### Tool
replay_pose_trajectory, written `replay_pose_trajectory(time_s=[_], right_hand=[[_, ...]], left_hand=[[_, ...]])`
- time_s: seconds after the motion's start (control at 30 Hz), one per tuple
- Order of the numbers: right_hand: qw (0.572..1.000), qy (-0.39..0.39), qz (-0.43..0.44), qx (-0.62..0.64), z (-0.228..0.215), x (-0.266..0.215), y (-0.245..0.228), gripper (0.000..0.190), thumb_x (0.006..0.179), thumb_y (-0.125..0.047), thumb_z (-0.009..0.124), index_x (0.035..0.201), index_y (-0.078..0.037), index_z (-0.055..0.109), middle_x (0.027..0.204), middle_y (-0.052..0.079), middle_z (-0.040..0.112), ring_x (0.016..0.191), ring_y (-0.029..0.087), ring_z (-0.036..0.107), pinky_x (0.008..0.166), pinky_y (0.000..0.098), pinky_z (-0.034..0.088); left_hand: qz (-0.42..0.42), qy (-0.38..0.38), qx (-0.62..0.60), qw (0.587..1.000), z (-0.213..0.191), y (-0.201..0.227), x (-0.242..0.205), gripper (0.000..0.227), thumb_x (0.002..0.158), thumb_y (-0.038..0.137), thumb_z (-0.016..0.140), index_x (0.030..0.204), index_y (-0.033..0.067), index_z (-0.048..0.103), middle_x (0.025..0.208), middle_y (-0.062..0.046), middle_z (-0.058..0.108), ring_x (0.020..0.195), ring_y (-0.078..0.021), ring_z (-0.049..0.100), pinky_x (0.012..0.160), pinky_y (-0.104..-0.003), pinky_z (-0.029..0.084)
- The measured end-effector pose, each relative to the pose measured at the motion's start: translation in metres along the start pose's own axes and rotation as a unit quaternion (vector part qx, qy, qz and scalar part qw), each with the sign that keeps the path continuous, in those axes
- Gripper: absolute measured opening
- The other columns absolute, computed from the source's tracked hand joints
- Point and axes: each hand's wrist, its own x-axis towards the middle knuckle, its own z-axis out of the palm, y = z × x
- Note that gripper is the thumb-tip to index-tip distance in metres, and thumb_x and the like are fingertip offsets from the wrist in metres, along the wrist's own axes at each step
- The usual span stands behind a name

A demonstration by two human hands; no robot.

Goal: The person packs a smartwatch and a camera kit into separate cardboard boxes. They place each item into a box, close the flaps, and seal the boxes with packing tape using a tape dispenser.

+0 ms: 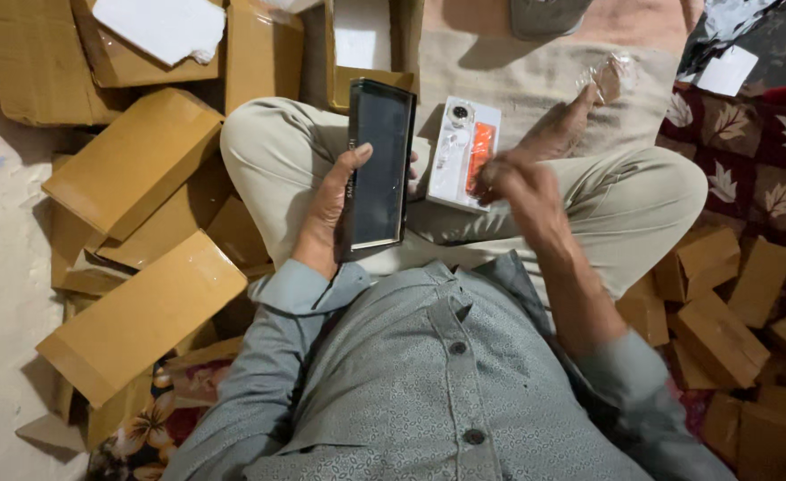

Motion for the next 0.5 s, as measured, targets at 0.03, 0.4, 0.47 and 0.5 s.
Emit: replay_pose_trajectory(time_s=[0.03,0.4,0.47,0.5], right_hand=[[0.996,0.047,-0.037,-0.071,-0.006,0.018,0.009,0.047,0.097,-0.027,0.06,0.125,0.011,0.061,0.108,0.022,0.071,0.097,0.03,0.069,0.085,0.0404,0.056],[0.989,0.075,0.121,-0.032,-0.022,0.137,0.094,0.025,0.082,-0.017,0.077,0.083,0.007,0.072,0.07,0.008,0.066,0.059,0.018,0.06,0.053,0.0337,0.046],[0.989,0.091,0.117,-0.014,-0.022,0.126,0.085,0.02,0.081,-0.014,0.076,0.08,0.006,0.072,0.067,0.007,0.065,0.056,0.015,0.059,0.049,0.0316,0.045],[0.986,0.1,0.124,-0.043,-0.02,0.122,0.079,0.02,0.083,-0.014,0.074,0.08,0.006,0.07,0.067,0.008,0.064,0.055,0.016,0.059,0.049,0.032,0.045]], left_hand=[[-0.002,0.015,0.004,1.0,0.006,0.0,0.0,0.065,0.091,0.041,0.07,0.134,-0.0075,0.059,0.104,-0.016,0.071,0.088,-0.0252,0.073,0.078,-0.035,0.06],[0.336,0.109,0.879,0.321,0.066,0.05,-0.085,0.091,0.052,0.054,0.089,0.133,0.0198,0.065,0.135,-0.02,0.047,0.128,-0.0421,0.045,0.109,-0.06,0.031],[0.349,0.118,0.859,0.354,0.065,0.049,-0.093,0.079,0.06,0.053,0.088,0.126,0.0136,0.069,0.137,-0.022,0.05,0.131,-0.0421,0.046,0.111,-0.058,0.032],[0.351,0.129,0.835,0.404,0.063,0.045,-0.096,0.069,0.069,0.046,0.088,0.126,0.0105,0.071,0.136,-0.022,0.054,0.129,-0.0394,0.05,0.11,-0.053,0.038]])
